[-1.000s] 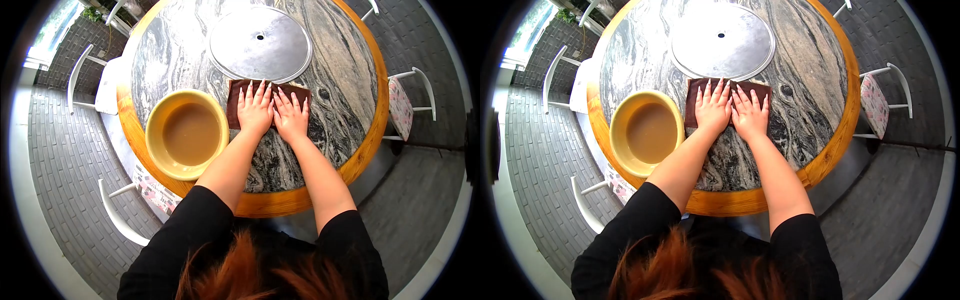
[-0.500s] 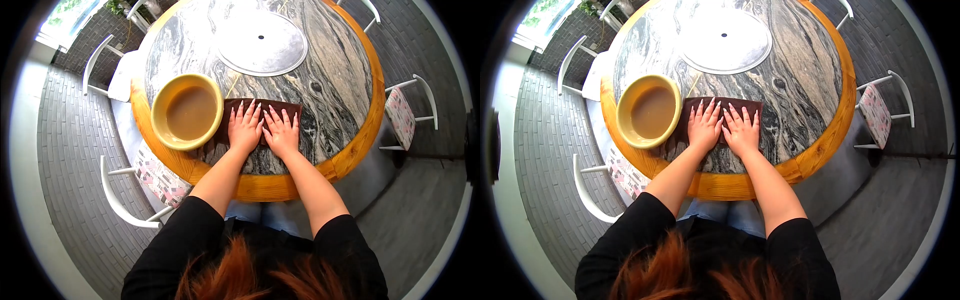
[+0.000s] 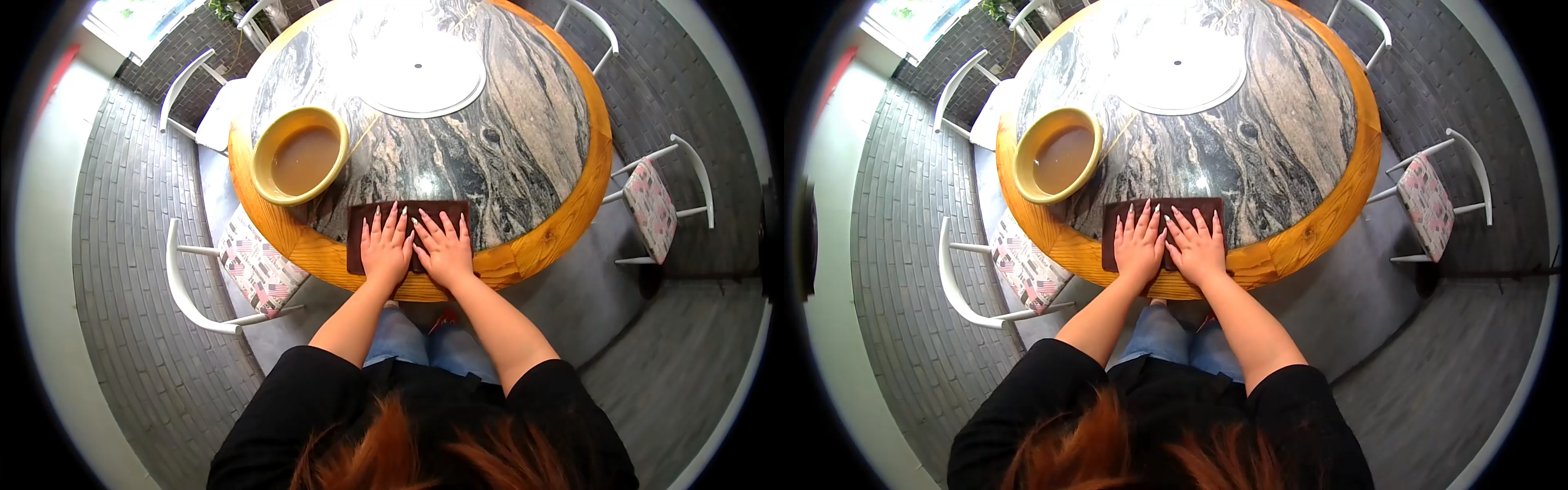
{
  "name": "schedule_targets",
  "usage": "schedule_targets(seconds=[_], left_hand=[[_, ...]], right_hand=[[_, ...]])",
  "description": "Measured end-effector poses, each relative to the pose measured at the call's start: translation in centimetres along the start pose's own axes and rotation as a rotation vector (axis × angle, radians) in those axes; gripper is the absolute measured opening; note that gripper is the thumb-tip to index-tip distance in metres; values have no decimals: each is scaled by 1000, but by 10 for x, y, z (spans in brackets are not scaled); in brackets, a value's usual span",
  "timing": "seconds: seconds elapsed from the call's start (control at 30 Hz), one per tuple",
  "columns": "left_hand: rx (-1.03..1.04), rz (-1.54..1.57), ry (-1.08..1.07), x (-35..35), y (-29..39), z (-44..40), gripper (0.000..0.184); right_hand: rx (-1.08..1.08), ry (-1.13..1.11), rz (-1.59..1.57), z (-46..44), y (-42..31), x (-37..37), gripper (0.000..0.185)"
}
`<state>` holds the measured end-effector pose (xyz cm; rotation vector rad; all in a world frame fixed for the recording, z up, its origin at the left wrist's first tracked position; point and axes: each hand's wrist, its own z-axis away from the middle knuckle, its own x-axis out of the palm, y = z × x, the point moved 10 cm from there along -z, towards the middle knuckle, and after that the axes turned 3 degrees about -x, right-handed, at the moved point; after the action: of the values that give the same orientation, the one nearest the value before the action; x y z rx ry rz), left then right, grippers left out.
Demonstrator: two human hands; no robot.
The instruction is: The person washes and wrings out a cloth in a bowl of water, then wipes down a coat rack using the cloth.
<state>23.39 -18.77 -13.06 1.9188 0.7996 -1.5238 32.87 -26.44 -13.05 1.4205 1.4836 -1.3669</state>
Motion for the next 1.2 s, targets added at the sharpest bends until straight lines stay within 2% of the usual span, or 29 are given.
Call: schedule_targets(seconds=[0.3, 0.33, 0.43, 0.63, 0.7, 1.1, 1.2], left_hand=[[-54, 3, -64, 0, 6, 15, 54], [-39, 14, -4, -5, 8, 15, 53], [-48, 9, 5, -4, 10, 14, 53], [-37, 21, -62, 2, 28, 9, 55], [-32, -39, -133, 10, 42, 9, 57], [-104, 34, -45, 13, 163, -21, 56], [-113, 28, -74, 23, 197, -33, 63]], right_hand=[[-36, -83, -23, 8, 2, -2, 54], [-43, -85, -32, 8, 3, -3, 54], [-69, -76, -23, 9, 6, -4, 54], [-74, -122, -50, 14, 28, -5, 56], [-100, -126, -30, 19, 39, -12, 57], [-240, -143, -31, 38, 158, -48, 57], [-273, -134, -36, 42, 194, -60, 57]])
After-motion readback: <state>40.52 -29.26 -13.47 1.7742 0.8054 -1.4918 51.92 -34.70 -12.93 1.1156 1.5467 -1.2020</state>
